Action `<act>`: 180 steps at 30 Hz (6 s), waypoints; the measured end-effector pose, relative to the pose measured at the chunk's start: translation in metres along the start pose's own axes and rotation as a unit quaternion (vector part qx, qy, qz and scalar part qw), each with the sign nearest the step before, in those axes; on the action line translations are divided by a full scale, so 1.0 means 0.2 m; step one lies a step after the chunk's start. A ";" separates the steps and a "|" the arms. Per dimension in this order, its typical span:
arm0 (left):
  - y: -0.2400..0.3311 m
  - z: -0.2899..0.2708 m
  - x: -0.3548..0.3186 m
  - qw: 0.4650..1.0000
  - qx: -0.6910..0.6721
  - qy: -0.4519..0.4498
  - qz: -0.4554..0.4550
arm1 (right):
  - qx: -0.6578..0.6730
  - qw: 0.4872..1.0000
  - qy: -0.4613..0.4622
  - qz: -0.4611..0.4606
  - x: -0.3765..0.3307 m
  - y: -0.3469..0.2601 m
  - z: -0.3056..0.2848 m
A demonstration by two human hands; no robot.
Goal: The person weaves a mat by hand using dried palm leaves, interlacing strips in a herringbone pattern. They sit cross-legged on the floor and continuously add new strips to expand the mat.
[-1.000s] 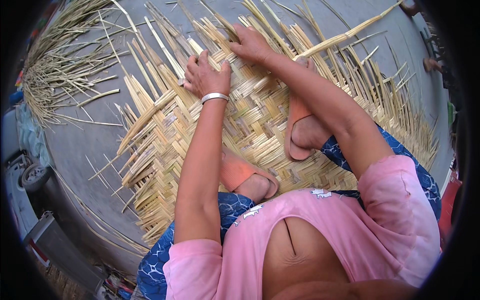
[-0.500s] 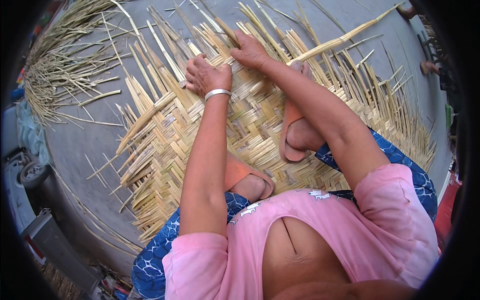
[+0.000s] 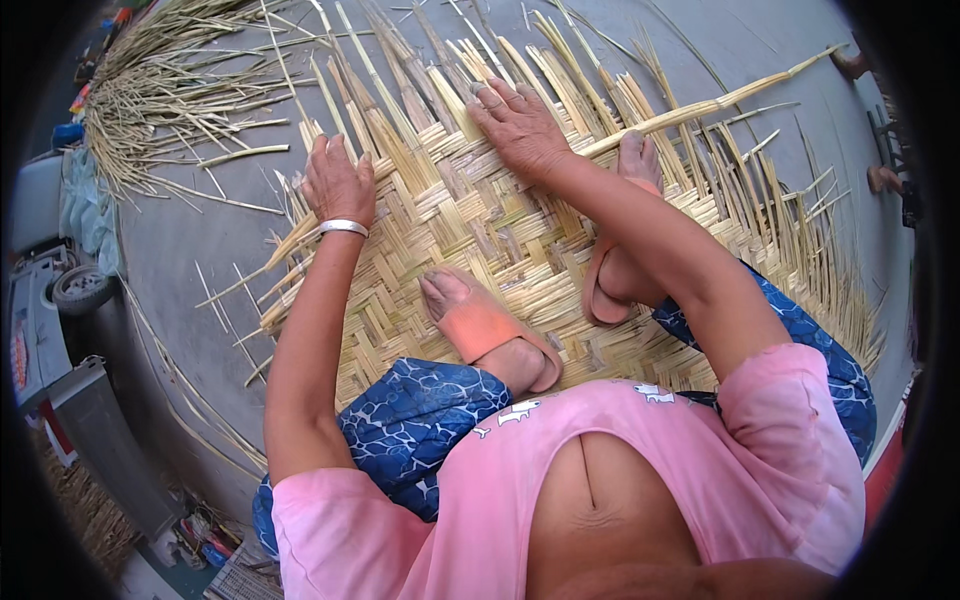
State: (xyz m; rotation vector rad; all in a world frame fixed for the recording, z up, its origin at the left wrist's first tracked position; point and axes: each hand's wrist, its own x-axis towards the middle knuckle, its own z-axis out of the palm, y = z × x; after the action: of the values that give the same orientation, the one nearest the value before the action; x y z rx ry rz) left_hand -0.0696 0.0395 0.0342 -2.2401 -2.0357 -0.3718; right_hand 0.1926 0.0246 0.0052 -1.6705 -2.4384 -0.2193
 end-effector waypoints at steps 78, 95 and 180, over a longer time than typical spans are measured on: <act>-0.30 0.11 0.19 0.731 -0.509 -0.332 -0.311 | 0.320 0.929 -0.068 0.174 0.47 -0.62 -0.08; -0.32 0.16 0.02 0.604 -0.712 -0.204 -0.294 | 0.330 0.921 -0.204 0.043 0.48 -0.52 0.00; -0.51 -0.06 0.02 0.949 -0.030 -0.308 -0.052 | 0.093 0.990 0.103 0.038 0.06 -0.12 0.08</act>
State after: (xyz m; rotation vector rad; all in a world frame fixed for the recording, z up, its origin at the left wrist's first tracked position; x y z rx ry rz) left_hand -0.1714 0.0510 0.0375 -2.5157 -2.4468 0.3171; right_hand 0.1644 0.0305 -0.0083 -1.5718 -2.1694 -0.1405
